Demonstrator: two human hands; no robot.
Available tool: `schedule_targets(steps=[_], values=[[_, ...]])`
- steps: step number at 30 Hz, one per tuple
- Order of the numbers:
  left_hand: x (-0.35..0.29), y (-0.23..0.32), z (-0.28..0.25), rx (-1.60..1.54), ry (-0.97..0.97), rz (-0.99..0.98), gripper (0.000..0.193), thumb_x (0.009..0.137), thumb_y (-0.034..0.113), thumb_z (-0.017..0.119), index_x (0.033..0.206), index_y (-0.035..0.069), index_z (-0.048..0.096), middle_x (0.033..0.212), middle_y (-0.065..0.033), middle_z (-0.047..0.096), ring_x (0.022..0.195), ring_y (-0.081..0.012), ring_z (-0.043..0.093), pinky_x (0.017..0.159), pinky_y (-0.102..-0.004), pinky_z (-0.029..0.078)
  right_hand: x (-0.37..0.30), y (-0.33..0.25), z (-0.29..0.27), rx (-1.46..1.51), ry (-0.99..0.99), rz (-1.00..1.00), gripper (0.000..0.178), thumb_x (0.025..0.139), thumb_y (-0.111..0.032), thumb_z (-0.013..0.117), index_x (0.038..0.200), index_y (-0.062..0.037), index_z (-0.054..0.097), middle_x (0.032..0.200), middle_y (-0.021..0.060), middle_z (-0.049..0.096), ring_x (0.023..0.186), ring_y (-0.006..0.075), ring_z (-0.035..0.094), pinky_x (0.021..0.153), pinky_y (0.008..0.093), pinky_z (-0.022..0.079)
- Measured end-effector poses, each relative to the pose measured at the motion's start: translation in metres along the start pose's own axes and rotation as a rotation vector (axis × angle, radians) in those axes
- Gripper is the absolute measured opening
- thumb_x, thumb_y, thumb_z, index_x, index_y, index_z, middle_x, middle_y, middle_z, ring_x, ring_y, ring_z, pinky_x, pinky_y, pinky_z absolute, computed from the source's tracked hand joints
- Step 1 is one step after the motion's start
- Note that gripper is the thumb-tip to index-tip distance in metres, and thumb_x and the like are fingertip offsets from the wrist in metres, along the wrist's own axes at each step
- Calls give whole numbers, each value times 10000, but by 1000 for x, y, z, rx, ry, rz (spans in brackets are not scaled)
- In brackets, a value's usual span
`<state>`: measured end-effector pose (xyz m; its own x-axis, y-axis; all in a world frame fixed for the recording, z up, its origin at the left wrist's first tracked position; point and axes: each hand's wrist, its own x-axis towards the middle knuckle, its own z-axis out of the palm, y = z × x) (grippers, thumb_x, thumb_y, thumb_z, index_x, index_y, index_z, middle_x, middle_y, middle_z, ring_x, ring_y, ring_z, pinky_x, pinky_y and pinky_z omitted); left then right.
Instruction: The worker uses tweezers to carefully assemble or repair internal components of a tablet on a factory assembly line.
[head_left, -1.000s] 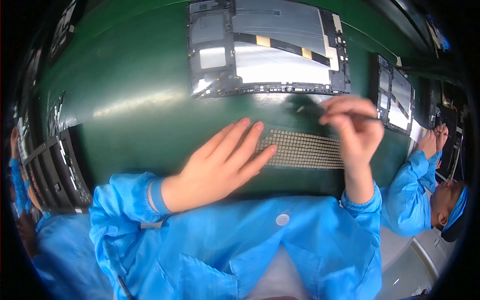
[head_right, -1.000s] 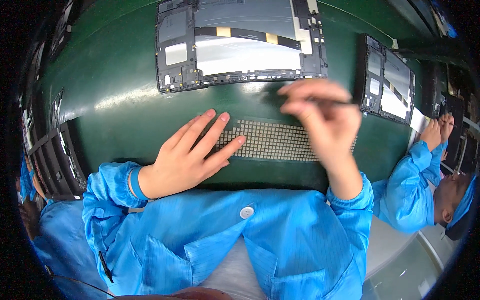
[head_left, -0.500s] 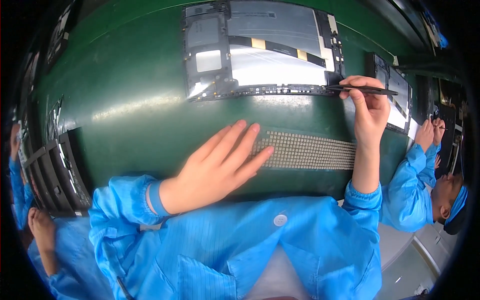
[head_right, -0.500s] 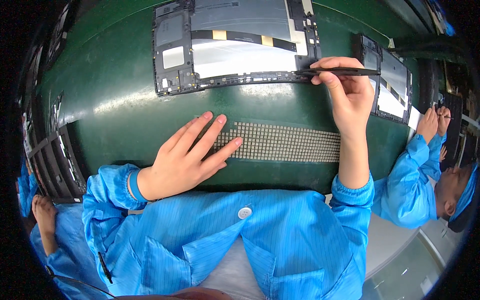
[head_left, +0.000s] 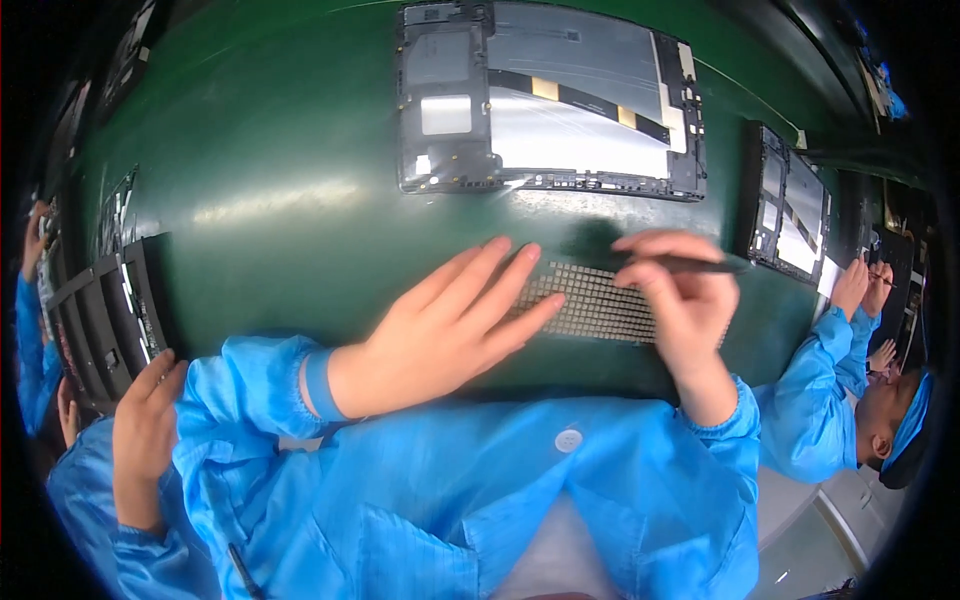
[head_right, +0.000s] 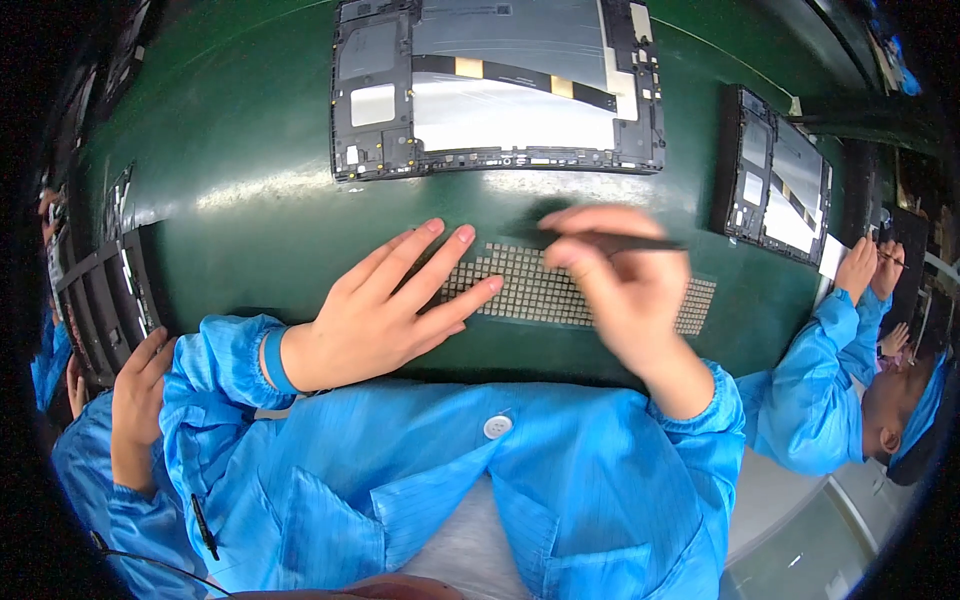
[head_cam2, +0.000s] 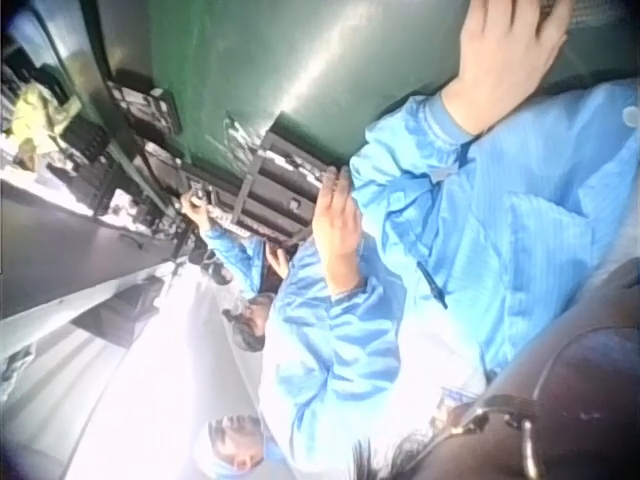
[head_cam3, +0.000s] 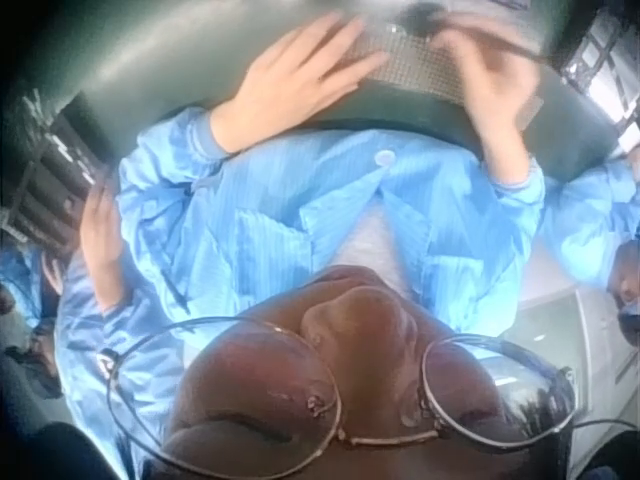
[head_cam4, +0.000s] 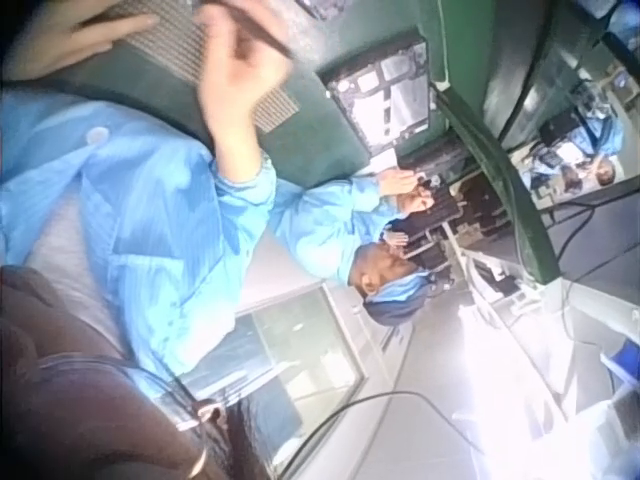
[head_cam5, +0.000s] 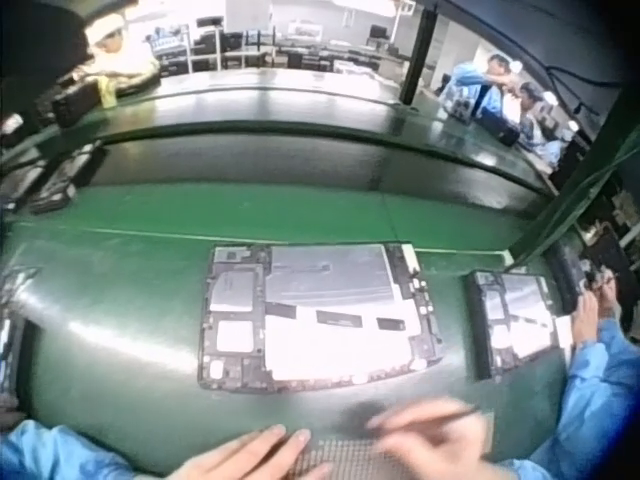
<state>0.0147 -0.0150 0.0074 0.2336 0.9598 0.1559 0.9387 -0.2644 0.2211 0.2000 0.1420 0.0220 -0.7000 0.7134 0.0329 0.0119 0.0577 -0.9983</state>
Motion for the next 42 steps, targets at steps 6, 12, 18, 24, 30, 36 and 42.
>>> schedule_targets(steps=[6, 12, 18, 24, 30, 36, 42], values=[[3, 1, 2, -3, 6, 1, 595, 734, 316, 670, 1302, 240, 511, 1375, -122, 437, 1197, -303, 473, 954, -374, 446, -9, 13, 17, 55, -22, 141, 196, 826, 49, 645, 1015, 54, 595, 931, 129, 672, 796, 152, 659, 713, 254, 546], [1, 6, 24, -1, 42, 4, 579, 743, 319, 665, 1295, 229, 515, 1366, -126, 442, 1194, -307, 474, 954, -379, 449, -16, 29, 10, -83, -46, 129, 174, 806, 36, 674, 971, 39, 620, 941, 117, 676, 796, 151, 659, 694, 260, 542], [-2, 10, 29, 70, 60, 19, 503, 789, 303, 610, 1278, 218, 530, 1349, -143, 457, 1187, -323, 478, 940, -381, 462, -23, 31, 7, -129, -94, 8, 197, 783, 55, 683, 969, 37, 623, 968, 141, 664, 819, 180, 657, 718, 279, 544], [-2, 10, 21, 78, 63, 19, 461, 809, 276, 575, 1263, 204, 543, 1329, -160, 473, 1172, -326, 489, 933, -378, 468, -18, 29, 4, -107, -152, 24, 188, 830, 111, 586, 1010, 70, 553, 1016, 212, 614, 794, 203, 650, 725, 290, 554], [-4, 8, 16, 87, 75, 34, 436, 824, 260, 549, 1255, 196, 550, 1323, -165, 477, 1152, -328, 505, 920, -376, 477, -18, 25, 8, -142, -154, 2, 186, 831, 112, 584, 1010, 70, 554, 1024, 207, 611, 820, 207, 648, 742, 298, 556], [-4, 8, 16, 89, 72, 34, 435, 823, 256, 538, 1254, 197, 551, 1318, -164, 481, 1149, -327, 507, 918, -375, 477, -18, 22, 13, -71, -64, 89, 211, 781, 84, 670, 982, 43, 619, 977, 158, 653, 842, 187, 650, 735, 280, 544], [-4, 7, 16, 73, 83, 25, 433, 820, 252, 537, 1249, 198, 553, 1320, -165, 478, 1148, -326, 507, 914, -371, 477, -18, 23, 9, -179, -143, -1, 193, 783, 91, 663, 965, 45, 617, 968, 166, 650, 804, 179, 652, 695, 277, 552]])
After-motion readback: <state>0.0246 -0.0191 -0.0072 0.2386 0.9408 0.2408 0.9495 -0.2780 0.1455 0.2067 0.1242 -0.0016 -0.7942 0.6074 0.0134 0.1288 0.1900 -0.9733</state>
